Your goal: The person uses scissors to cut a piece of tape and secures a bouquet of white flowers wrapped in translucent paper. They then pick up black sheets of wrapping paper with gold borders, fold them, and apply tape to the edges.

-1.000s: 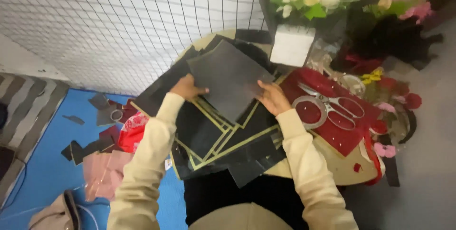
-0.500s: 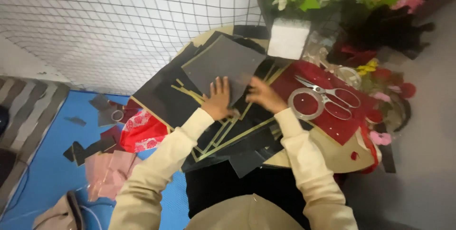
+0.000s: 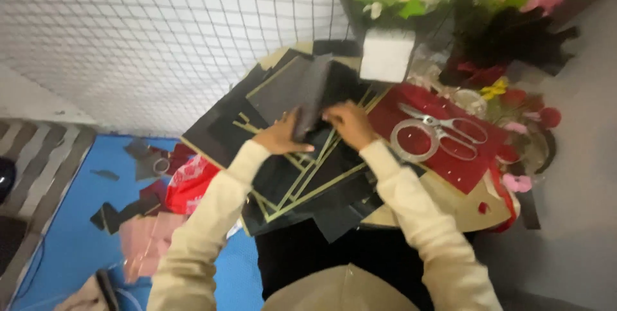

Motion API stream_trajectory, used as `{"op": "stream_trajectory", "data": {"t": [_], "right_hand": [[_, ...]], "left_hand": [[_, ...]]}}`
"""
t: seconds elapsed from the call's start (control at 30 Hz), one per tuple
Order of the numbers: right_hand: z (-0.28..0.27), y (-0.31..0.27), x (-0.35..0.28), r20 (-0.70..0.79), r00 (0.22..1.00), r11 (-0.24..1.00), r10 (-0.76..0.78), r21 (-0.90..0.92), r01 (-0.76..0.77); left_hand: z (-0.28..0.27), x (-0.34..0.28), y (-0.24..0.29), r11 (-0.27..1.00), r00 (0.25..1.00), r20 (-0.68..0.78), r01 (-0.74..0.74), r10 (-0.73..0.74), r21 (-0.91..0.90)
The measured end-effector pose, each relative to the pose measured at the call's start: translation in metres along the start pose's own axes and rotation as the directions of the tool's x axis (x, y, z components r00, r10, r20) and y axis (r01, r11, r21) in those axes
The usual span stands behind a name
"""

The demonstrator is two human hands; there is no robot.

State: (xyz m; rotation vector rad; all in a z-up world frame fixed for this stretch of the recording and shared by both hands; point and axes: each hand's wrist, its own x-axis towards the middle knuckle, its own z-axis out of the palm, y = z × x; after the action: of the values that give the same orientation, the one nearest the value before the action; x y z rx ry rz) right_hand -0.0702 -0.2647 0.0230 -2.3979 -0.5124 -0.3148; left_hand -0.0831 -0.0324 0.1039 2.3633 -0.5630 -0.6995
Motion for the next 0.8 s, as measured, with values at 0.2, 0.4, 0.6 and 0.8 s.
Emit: {"op": "stream_trajectory", "data": {"t": [0.2, 0.4, 0.6, 0.8], "right_hand": [[-0.014, -0.019, 0.010, -0.178, 0.976, 0.969, -0.124, -0.234, 0.080], [0.007, -0.015, -0.027, -0.294, 0.924, 0.968, -0.246, -0.117, 0.220], [0.013, -0.019, -0.035, -0.215, 0.915, 0.930, -0.341, -0.219, 0.295], [0.030, -0.006, -0.041, -0.064, 0.969, 0.884, -0.240, -0.426, 0.191]], "left_hand": [[0.033, 0.092, -0.080, 0.930, 0.936, -0.338, 0.205, -0.096, 0.306], [-0.014, 0.053, -0.046, 0.990, 0.981, -0.150, 0.132, -0.123, 0.052], [-0.025, 0.069, -0.060, 0.985, 0.969, -0.181, 0.173, -0.169, 0.009], [-0.014, 0.099, -0.090, 0.982, 0.930, -0.332, 0.184, -0.160, 0.040]]}}
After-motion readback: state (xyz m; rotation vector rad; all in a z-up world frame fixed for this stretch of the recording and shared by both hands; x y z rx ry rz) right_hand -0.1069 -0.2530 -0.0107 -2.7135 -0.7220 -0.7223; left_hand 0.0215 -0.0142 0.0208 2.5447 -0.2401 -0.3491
